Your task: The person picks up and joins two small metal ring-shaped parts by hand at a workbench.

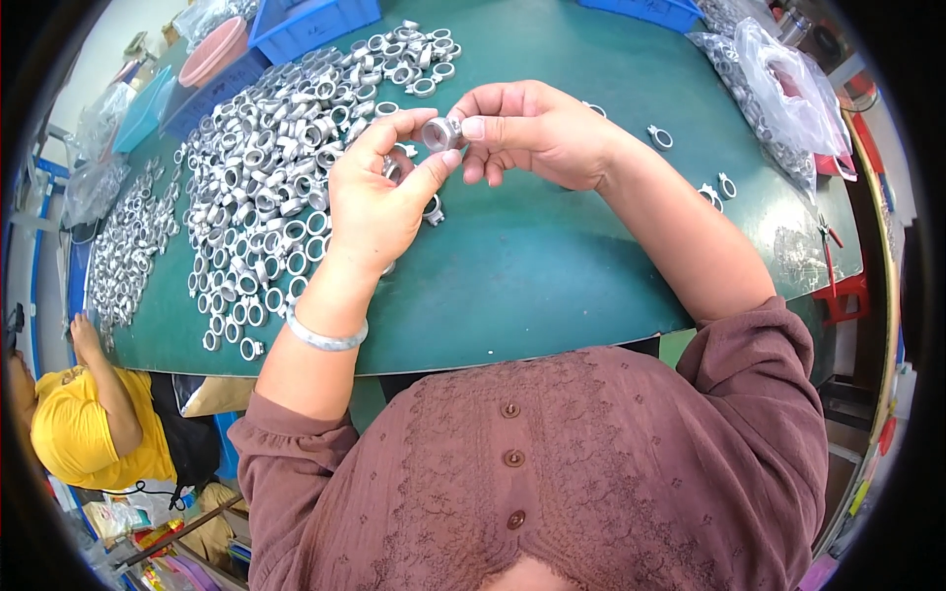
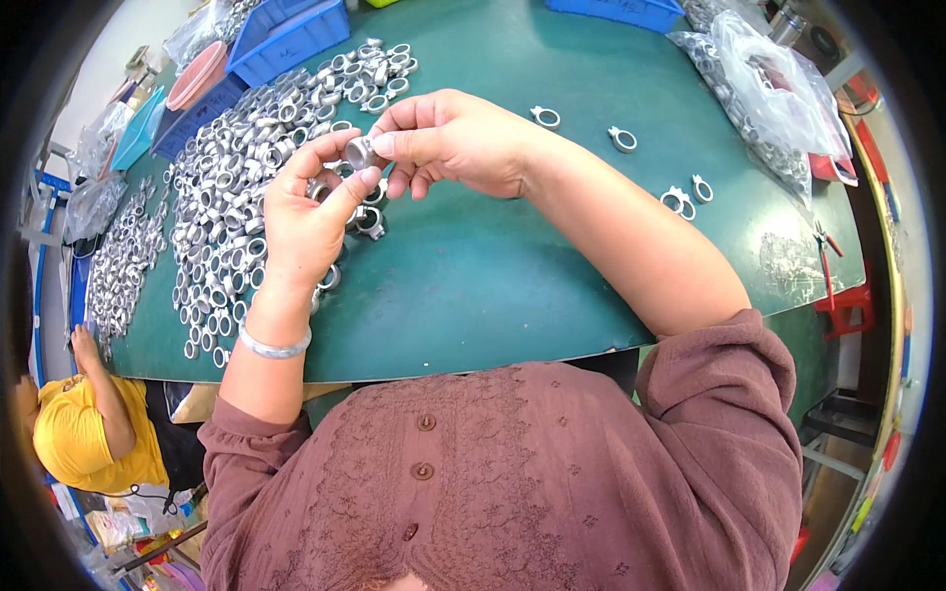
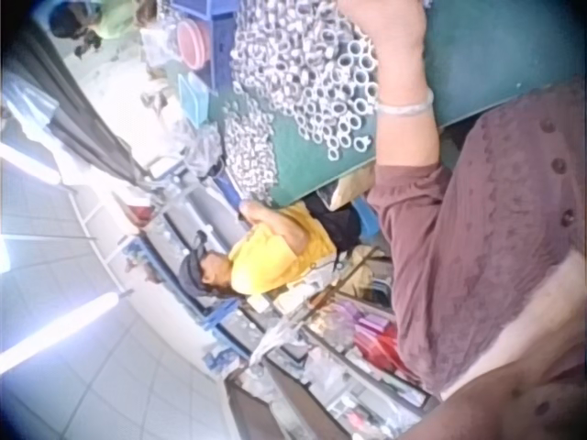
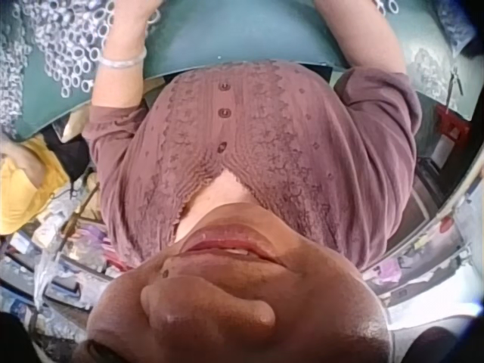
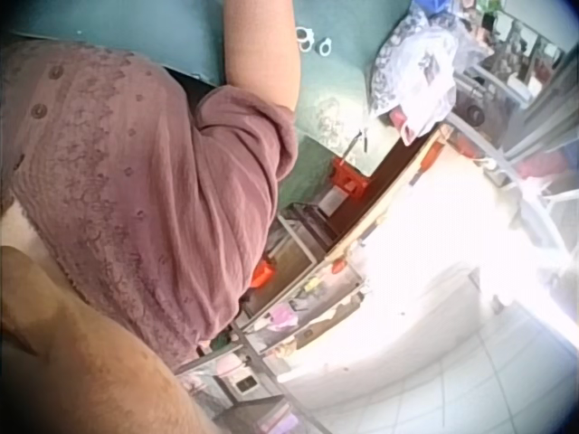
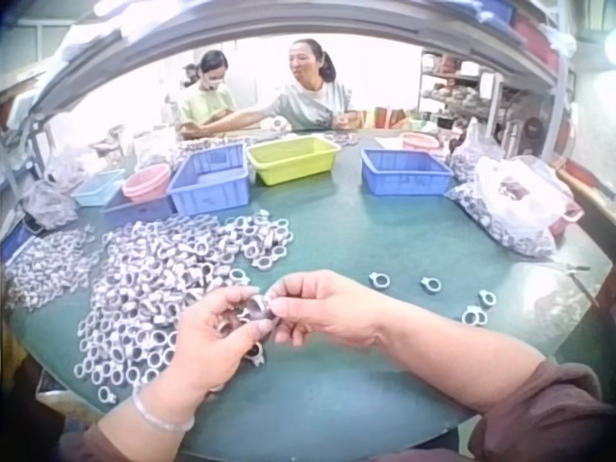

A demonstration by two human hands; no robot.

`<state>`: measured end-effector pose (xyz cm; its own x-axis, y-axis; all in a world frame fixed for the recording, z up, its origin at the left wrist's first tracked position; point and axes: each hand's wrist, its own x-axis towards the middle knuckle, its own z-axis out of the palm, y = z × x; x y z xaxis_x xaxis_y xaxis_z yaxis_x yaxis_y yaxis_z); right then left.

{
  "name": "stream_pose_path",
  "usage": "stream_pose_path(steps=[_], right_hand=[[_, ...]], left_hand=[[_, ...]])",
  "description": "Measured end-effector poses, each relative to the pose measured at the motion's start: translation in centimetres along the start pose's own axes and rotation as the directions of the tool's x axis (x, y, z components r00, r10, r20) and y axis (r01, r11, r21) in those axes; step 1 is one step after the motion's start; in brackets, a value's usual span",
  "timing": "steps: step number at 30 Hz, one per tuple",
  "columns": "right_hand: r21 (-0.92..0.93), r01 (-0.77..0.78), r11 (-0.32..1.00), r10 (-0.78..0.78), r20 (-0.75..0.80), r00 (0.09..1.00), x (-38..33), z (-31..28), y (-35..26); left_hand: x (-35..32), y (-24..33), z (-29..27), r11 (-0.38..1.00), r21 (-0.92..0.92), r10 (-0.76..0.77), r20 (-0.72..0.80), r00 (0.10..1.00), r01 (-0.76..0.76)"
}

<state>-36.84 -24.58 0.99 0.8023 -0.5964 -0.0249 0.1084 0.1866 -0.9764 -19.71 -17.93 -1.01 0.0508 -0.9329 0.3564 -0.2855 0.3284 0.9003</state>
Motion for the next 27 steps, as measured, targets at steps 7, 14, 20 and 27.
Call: stream_pose_path(steps=[7,14,20,27], right_hand=[[-0.099,0.053,0.994,-0.058,-0.053,0.997,-0.1,-0.2,-0.3],[-0.181,0.033,0.983,-0.044,-0.059,0.997,-0.1,-0.1,-0.3],[-0.363,0.126,0.923,-0.176,-0.109,0.978,-0.4,0.0,-0.7],[-0.348,0.357,0.867,-0.379,0.006,0.925,-0.2,-0.1,-0.3]], left_hand=[[-0.2,0.4,0.4,0.998,0.012,0.059,-0.043,0.997,-0.058],[-0.3,-0.1,0.7,0.993,-0.066,0.093,-0.044,0.995,-0.095],[0.1,1.2,-0.2,0.778,-0.498,-0.328,0.195,0.924,0.382],[-0.3,0.4,0.7,0.975,-0.036,0.216,-0.050,0.975,-0.218]])
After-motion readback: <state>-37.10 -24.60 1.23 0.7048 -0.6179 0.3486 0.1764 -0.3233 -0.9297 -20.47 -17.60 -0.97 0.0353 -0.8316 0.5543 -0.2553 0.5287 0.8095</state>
